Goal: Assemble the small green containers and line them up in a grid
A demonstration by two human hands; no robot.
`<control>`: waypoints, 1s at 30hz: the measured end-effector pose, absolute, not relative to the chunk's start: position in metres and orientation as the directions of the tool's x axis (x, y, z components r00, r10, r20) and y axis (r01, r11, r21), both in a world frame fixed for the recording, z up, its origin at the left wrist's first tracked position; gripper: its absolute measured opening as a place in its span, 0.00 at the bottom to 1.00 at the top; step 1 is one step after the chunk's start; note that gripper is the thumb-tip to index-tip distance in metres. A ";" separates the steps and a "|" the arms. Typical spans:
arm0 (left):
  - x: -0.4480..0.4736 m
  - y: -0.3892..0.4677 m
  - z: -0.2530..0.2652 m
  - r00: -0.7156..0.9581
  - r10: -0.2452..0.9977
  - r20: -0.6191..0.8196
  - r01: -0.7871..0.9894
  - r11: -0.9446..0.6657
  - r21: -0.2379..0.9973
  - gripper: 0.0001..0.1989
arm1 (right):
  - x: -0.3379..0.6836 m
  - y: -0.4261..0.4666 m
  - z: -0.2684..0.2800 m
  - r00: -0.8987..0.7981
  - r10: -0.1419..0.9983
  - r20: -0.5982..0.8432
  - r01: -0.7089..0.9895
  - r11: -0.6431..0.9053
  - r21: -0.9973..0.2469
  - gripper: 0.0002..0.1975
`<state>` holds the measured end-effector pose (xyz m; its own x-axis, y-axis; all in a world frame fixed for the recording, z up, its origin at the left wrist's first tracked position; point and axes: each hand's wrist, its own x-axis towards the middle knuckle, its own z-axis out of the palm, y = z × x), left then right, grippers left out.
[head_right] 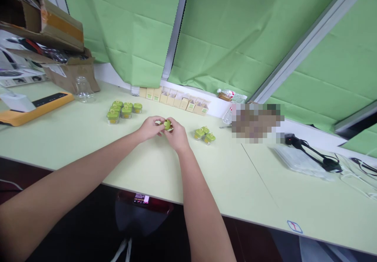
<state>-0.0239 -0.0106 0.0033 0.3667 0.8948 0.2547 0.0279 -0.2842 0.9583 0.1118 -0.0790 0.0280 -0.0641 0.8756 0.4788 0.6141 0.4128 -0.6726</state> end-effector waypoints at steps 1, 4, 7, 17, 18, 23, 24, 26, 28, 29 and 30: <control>-0.024 -0.010 0.002 0.367 0.880 0.301 0.046 -0.341 0.939 0.05 | 0.112 -0.079 0.027 -0.076 0.868 0.490 0.646 0.418 -0.639 0.14; -0.024 -0.008 0.000 0.345 0.814 0.467 0.079 -0.521 0.850 0.03 | 0.115 -0.077 0.023 -0.106 0.851 0.515 0.712 0.427 -0.558 0.19; -0.023 -0.006 -0.002 0.328 0.785 0.526 0.081 -0.578 0.812 0.04 | 0.116 -0.075 0.020 -0.132 0.832 0.539 0.745 0.442 -0.500 0.21; -0.022 -0.015 0.001 0.317 0.752 0.578 0.127 -0.638 0.760 0.00 | 0.123 -0.072 0.018 -0.061 0.854 0.517 0.855 0.312 -0.414 0.16; -0.023 -0.015 0.001 0.311 0.758 0.573 0.129 -0.631 0.765 0.01 | 0.125 -0.071 0.018 -0.034 0.857 0.514 0.864 0.283 -0.416 0.16; -0.028 -0.008 0.002 0.200 0.815 0.544 0.122 -0.571 0.812 0.04 | 0.132 -0.073 0.020 0.106 0.853 0.511 0.833 0.204 -0.514 0.23; -0.029 -0.007 0.002 0.196 0.821 0.536 0.109 -0.561 0.820 0.04 | 0.132 -0.074 0.021 0.106 0.854 0.510 0.825 0.211 -0.525 0.23; -0.029 -0.006 0.003 0.194 0.823 0.534 0.079 -0.556 0.828 0.05 | 0.131 -0.076 0.022 0.087 0.860 0.504 0.833 0.215 -0.510 0.20; -0.028 -0.007 0.003 0.196 0.818 0.541 0.069 -0.562 0.824 0.06 | 0.128 -0.077 0.021 0.054 0.872 0.486 0.867 0.201 -0.457 0.16; -0.028 -0.008 0.004 0.201 0.816 0.542 0.076 -0.565 0.822 0.07 | 0.126 -0.077 0.020 0.033 0.881 0.472 0.886 0.193 -0.421 0.15; -0.028 -0.009 0.004 0.208 0.815 0.542 0.089 -0.567 0.819 0.07 | 0.125 -0.077 0.019 0.009 0.889 0.457 0.905 0.187 -0.383 0.14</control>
<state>-0.0278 -0.0094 0.0042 0.2075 0.8145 0.5417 0.0885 -0.5671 0.8189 0.1251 -0.0774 0.0189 0.0093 0.8894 0.4570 0.9045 0.1873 -0.3830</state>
